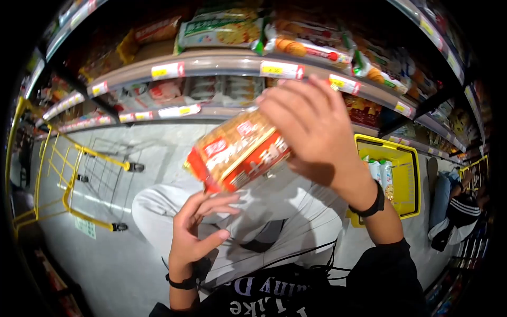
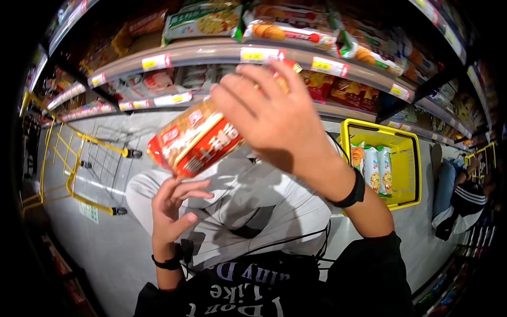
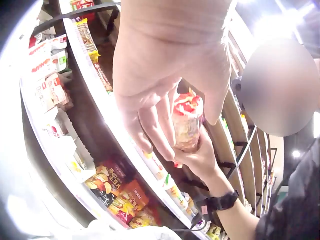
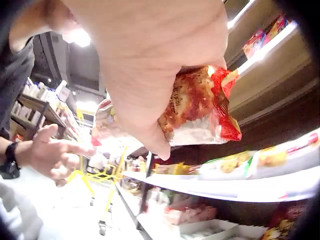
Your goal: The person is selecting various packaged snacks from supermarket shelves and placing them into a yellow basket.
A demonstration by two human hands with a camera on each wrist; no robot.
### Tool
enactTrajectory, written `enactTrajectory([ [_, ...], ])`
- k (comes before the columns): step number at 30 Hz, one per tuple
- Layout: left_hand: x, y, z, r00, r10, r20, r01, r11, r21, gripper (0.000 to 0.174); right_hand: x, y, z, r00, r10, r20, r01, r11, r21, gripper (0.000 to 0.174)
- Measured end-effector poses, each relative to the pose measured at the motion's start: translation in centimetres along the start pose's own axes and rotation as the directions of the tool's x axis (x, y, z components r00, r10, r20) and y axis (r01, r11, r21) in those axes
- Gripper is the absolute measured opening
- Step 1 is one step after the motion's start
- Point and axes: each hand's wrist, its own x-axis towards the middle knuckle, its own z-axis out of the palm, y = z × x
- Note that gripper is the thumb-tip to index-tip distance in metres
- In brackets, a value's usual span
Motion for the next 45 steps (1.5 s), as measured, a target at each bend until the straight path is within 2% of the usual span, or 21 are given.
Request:
enactTrajectory([
  [1,0.1,0.1,0.0,1.000,0.011,0.024,-0.011,1.000,0.000,0.076,-0.2,1.5,-0.9,1.000,-0.005,0.010,0.006,0.997,-0.080,0.040],
  [4,-0.6,0.4,-0.1,0.993,-0.076,0.089,0.065,0.990,0.128,0.066,-1.1,5.2,-3.5,1.000,-0.018,-0.015,0.013,0.960,-0.280,0.042],
  [6,-1.5,0.5,-0.3,0.988,-0.144,0.061,0.134,0.979,0.151,0.063,-2.0,6.9,-5.6,1.000,-0.012,0.004,0.013,0.931,-0.365,0.049],
  [9,-3.0,1.0,-0.8,0.988,-0.151,0.043,0.141,0.975,0.173,0.059,-3.8,7.3,-9.2,0.998,0.063,0.010,-0.053,0.901,-0.431,0.065],
  [10,-3.5,1.3,-1.0,0.987,-0.158,0.021,0.152,0.972,0.182,0.058,-4.6,6.8,-10.6,0.998,0.062,0.005,-0.053,0.894,-0.445,0.065],
  [12,-4.6,1.6,-1.6,0.987,-0.162,0.025,0.156,0.976,0.154,0.054,-6.4,4.9,-13.4,0.957,0.289,-0.025,-0.283,0.911,-0.301,0.072],
  [15,-5.9,1.7,-2.2,0.986,-0.166,-0.016,0.167,0.977,0.135,0.051,-10.2,2.3,-17.1,0.886,0.443,-0.135,-0.463,0.856,-0.229,0.076],
  [17,-6.4,1.7,-2.1,0.987,-0.162,-0.014,0.162,0.980,0.114,0.050,-13.4,0.7,-20.0,0.808,0.570,-0.152,-0.589,0.769,-0.247,0.074],
  [20,-6.8,1.7,-2.0,0.984,-0.180,0.007,0.179,0.980,0.090,0.048,-17.1,-2.5,-23.9,0.614,0.743,-0.266,-0.789,0.592,-0.164,0.074],
  [22,-6.6,1.7,-1.6,0.980,-0.193,0.038,0.189,0.978,0.090,0.046,-19.8,-4.5,-26.8,0.531,0.789,-0.309,-0.847,0.495,-0.193,0.072],
  [25,-5.6,1.7,-0.4,0.979,-0.186,0.084,0.177,0.978,0.110,0.045,-23.1,-7.2,-30.9,0.515,0.786,-0.341,-0.850,0.417,-0.323,0.071],
  [28,-4.7,2.2,0.7,0.973,-0.195,0.126,0.176,0.973,0.150,0.044,-26.2,-9.0,-34.2,0.370,0.825,-0.428,-0.917,0.250,-0.312,0.069],
  [31,-3.9,1.9,1.5,0.967,-0.198,0.159,0.171,0.971,0.165,0.043,-27.1,-9.6,-36.1,0.344,0.819,-0.459,-0.916,0.185,-0.356,0.068],
  [33,-3.4,1.6,2.1,0.968,-0.201,0.148,0.170,0.966,0.196,0.045,-27.7,-9.0,-36.5,0.066,0.883,-0.465,-0.981,-0.028,-0.194,0.067],
  [34,-3.3,1.5,2.3,0.965,-0.209,0.160,0.177,0.965,0.194,0.045,-28.3,-8.4,-36.3,0.059,0.882,-0.468,-0.979,-0.041,-0.201,0.067],
  [36,-3.1,1.3,2.5,0.966,-0.230,0.121,0.201,0.957,0.210,0.042,-30.4,-5.6,-34.5,0.018,0.973,-0.230,-1.000,0.023,0.015,0.068],
  [38,-3.3,1.3,2.2,0.964,-0.240,0.119,0.209,0.952,0.222,0.041,-32.7,-1.9,-31.9,0.047,0.995,-0.085,-0.999,0.047,-0.003,0.067],
  [40,-3.5,1.5,1.5,0.963,-0.244,0.115,0.212,0.948,0.237,0.040,-34.0,3.1,-29.2,-0.046,0.974,0.222,-0.995,-0.065,0.078,0.065],
  [42,-3.8,1.5,0.7,0.961,-0.273,0.047,0.257,0.942,0.214,0.039,-34.4,7.8,-26.6,-0.241,0.894,0.378,-0.970,-0.215,-0.110,0.064],
  [44,-4.0,1.5,-0.3,0.962,-0.272,0.011,0.263,0.939,0.219,0.039,-34.6,11.6,-24.1,-0.262,0.835,0.484,-0.965,-0.242,-0.103,0.060],
  [45,-4.2,1.6,-0.6,0.961,-0.273,-0.034,0.274,0.934,0.229,0.038,-38.4,14.7,-22.2,-0.253,0.846,0.469,-0.967,-0.213,-0.137,0.055],
])
